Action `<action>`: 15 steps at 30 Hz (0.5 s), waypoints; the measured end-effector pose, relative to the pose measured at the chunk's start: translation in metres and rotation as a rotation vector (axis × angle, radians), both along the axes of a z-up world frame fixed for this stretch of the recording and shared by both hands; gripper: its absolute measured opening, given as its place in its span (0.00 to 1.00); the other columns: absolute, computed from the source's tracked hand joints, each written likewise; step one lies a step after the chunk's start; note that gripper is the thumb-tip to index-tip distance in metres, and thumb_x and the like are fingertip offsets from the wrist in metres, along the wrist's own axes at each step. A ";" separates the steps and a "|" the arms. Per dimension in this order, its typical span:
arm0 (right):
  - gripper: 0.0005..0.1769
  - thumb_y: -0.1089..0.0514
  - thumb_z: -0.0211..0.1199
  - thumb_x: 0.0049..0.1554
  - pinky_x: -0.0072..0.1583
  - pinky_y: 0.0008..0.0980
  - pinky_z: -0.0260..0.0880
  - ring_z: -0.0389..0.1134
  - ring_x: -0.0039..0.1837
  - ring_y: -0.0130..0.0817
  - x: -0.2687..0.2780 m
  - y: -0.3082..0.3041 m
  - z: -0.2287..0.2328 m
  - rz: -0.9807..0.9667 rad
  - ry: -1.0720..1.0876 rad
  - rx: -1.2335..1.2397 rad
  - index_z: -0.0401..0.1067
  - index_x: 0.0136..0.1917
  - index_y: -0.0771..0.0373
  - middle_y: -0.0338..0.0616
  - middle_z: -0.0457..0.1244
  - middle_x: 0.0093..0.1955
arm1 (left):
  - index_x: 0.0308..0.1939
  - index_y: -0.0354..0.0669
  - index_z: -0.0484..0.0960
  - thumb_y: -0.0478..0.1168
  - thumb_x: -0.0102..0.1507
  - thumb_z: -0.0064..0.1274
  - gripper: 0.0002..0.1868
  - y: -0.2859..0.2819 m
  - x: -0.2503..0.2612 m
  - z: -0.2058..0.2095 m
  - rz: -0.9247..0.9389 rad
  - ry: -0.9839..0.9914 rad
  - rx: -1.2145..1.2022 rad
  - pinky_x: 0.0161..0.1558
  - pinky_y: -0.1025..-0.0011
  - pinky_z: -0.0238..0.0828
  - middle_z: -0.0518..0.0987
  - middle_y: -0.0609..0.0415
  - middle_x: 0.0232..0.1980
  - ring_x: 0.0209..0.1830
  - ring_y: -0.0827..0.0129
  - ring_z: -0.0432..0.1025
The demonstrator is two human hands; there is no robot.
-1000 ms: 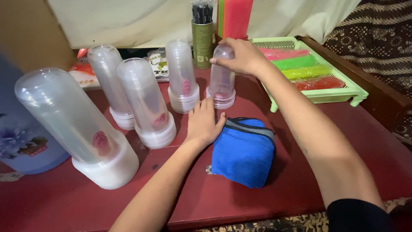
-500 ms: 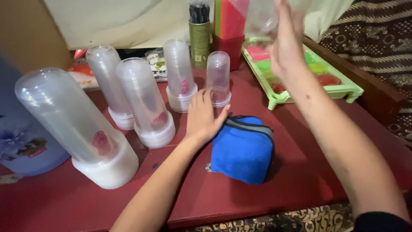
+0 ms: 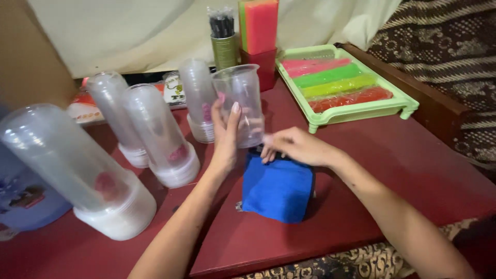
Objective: Cleaning plastic cups by wiping them thoroughly with a blue cloth
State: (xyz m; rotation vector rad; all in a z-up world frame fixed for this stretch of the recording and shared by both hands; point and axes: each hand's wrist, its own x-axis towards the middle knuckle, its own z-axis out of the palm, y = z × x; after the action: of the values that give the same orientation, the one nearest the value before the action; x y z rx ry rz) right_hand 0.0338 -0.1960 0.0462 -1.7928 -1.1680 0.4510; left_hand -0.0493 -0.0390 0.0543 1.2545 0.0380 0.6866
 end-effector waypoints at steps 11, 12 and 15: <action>0.31 0.30 0.70 0.48 0.69 0.52 0.53 0.51 0.75 0.45 -0.032 -0.004 -0.004 0.201 -0.607 -0.517 0.63 0.51 0.50 0.41 0.57 0.66 | 0.73 0.51 0.58 0.64 0.69 0.38 0.34 0.047 0.057 -0.050 -0.047 0.014 -0.175 0.36 0.58 0.84 0.73 0.45 0.56 0.41 0.51 0.80; 0.24 0.36 0.69 0.51 0.68 0.53 0.54 0.53 0.74 0.44 -0.028 -0.002 -0.010 0.174 -0.651 -0.483 0.65 0.50 0.49 0.40 0.59 0.64 | 0.77 0.50 0.55 0.64 0.69 0.39 0.38 0.045 0.053 -0.045 -0.011 0.004 -0.110 0.36 0.60 0.85 0.71 0.45 0.56 0.41 0.53 0.80; 0.19 0.40 0.66 0.53 0.67 0.55 0.56 0.58 0.72 0.47 -0.023 -0.005 -0.005 0.180 -0.675 -0.387 0.68 0.50 0.52 0.41 0.64 0.62 | 0.79 0.45 0.52 0.61 0.70 0.39 0.39 0.034 0.042 -0.033 0.010 0.024 -0.025 0.38 0.60 0.84 0.68 0.42 0.59 0.43 0.54 0.79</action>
State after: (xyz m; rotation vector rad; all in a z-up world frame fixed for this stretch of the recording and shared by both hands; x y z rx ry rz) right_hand 0.0113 -0.2009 0.0411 -2.2758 -1.8100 0.1734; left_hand -0.0070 -0.0048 0.0210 1.2393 0.0721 0.6780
